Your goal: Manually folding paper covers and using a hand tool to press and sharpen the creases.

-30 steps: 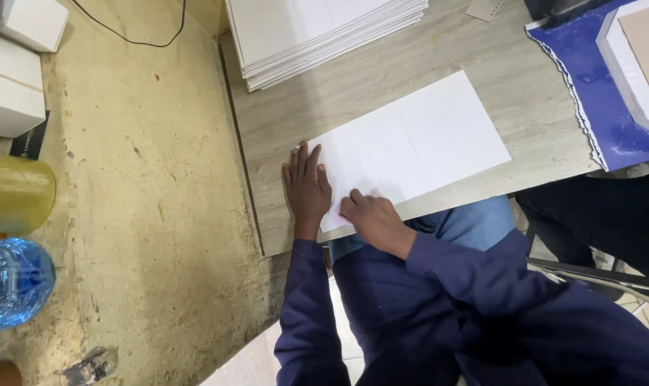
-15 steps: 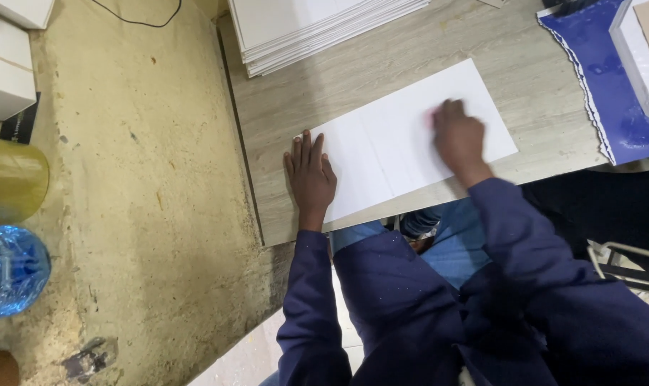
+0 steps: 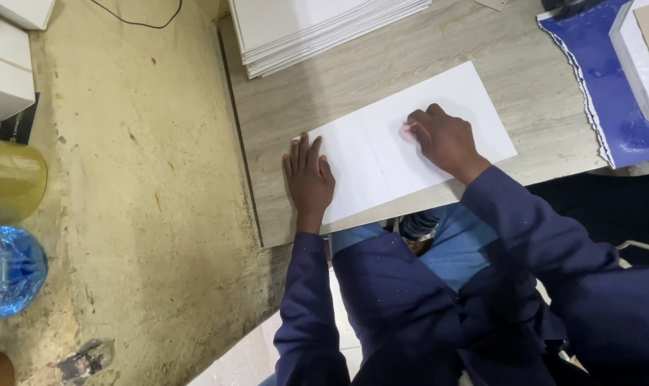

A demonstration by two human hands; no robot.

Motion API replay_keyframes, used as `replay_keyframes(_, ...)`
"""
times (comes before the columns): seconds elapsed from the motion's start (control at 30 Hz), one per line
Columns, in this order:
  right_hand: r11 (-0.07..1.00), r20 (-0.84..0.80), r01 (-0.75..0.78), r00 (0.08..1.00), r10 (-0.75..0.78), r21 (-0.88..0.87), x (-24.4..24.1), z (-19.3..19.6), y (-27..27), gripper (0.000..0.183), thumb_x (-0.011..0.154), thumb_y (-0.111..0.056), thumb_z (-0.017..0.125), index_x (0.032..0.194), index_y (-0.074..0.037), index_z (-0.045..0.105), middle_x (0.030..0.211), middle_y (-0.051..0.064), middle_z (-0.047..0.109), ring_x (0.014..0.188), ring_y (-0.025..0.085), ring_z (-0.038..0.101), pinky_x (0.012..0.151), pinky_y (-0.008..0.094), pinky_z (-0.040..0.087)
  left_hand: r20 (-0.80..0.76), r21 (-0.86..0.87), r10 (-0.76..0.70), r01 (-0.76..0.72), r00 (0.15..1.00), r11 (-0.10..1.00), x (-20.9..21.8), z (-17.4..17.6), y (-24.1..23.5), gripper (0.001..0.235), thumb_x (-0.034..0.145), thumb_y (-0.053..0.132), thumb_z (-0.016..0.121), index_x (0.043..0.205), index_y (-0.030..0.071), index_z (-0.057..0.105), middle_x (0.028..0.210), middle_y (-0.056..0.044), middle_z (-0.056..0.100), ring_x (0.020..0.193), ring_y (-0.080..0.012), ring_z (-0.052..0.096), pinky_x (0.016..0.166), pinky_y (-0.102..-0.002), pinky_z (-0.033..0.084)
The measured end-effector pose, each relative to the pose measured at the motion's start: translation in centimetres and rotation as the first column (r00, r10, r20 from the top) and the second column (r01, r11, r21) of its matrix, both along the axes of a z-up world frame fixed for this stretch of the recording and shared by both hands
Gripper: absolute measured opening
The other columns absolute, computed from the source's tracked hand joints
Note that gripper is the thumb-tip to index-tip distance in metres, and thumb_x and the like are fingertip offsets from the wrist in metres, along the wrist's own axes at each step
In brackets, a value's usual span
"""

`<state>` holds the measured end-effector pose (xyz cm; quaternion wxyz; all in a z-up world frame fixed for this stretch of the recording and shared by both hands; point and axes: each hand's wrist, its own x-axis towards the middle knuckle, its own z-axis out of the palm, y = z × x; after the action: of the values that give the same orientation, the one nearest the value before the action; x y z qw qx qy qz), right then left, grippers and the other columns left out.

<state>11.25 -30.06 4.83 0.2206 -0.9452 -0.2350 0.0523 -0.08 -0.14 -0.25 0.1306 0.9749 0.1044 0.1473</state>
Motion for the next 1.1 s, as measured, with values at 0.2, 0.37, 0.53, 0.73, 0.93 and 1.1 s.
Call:
replay_keyframes(0.2, 0.876, -0.039, -0.469, 0.879, 0.476, 0.117, -6.3, -3.9, 1.1, 0.012, 0.107, -0.025, 0.060, 0.106, -0.018, 0.070, 0.105, 0.010, 0.067, 0.092, 0.050, 0.074, 0.069, 0.067, 0.058, 0.033, 0.024, -0.005, 0.004, 0.999, 1.000, 0.1, -0.2, 0.0, 0.047, 0.114, 0.031, 0.047, 0.159, 0.025, 0.055, 0.171, -0.008, 0.046, 0.163, -0.0294, 0.035, 0.133, -0.051, 0.013)
replay_keyframes(0.37, 0.930, -0.045, -0.360, 0.930, 0.364, 0.067, -2.6, -1.8, 4.6, 0.010, 0.106, -0.018, 0.062, 0.106, -0.018, 0.072, 0.107, 0.009, 0.067, 0.089, 0.045, 0.075, 0.071, 0.061, 0.058, 0.027, 0.025, -0.008, 0.008, 1.000, 1.000, 0.0, -0.3, 0.3, 0.047, 0.114, 0.031, 0.048, 0.160, 0.025, 0.055, 0.172, -0.008, 0.045, 0.164, -0.0286, 0.033, 0.134, -0.050, 0.011)
replay_keyframes(0.53, 0.944, -0.027, -0.331, 0.943, 0.331, 0.002, -3.8, -3.6, 5.0, 0.012, 0.103, -0.011, 0.060, 0.107, -0.015, 0.070, 0.104, 0.008, 0.065, 0.084, 0.039, 0.075, 0.065, 0.054, 0.058, -0.012, -0.030, -0.025, 0.024, 1.000, 0.999, -0.4, -0.1, 0.2, 0.047, 0.115, 0.032, 0.046, 0.161, 0.026, 0.053, 0.174, -0.008, 0.042, 0.164, -0.0300, 0.032, 0.134, -0.053, 0.013)
replay_keyframes(0.73, 0.921, -0.087, -0.386, 0.920, 0.381, -0.054, -4.5, -3.7, 4.2, 0.014, 0.099, -0.012, 0.061, 0.105, -0.016, 0.073, 0.102, 0.011, 0.069, 0.087, 0.049, 0.075, 0.064, 0.061, 0.057, -0.041, -0.005, -0.003, 0.003, 0.999, 1.000, 0.1, 0.5, -0.3, 0.048, 0.115, 0.031, 0.045, 0.162, 0.023, 0.052, 0.174, -0.010, 0.041, 0.165, -0.0312, 0.031, 0.134, -0.055, 0.013)
replay_keyframes(0.93, 0.941, 0.053, -0.330, 0.941, 0.334, -0.079, -3.4, -3.4, 5.6, 0.020, 0.103, -0.008, 0.058, 0.108, -0.016, 0.076, 0.097, 0.006, 0.069, 0.082, 0.034, 0.076, 0.064, 0.046, 0.058, -0.045, -0.006, -0.011, 0.010, 0.999, 1.000, -0.5, 0.1, 0.0, 0.049, 0.115, 0.034, 0.045, 0.162, 0.026, 0.052, 0.174, -0.008, 0.041, 0.165, -0.0297, 0.031, 0.134, -0.053, 0.012)
replay_keyframes(1.1, 0.893, -0.130, -0.450, 0.886, 0.446, -0.003, -9.6, -2.8, 0.1, 0.014, 0.098, -0.010, 0.058, 0.103, -0.015, 0.070, 0.100, 0.011, 0.067, 0.088, 0.049, 0.073, 0.067, 0.063, 0.058, -0.035, -0.007, -0.005, 0.005, 0.999, 1.000, -0.1, -0.1, 0.2, 0.049, 0.114, 0.037, 0.045, 0.161, 0.027, 0.053, 0.174, -0.007, 0.042, 0.165, -0.0281, 0.030, 0.134, -0.052, 0.012)
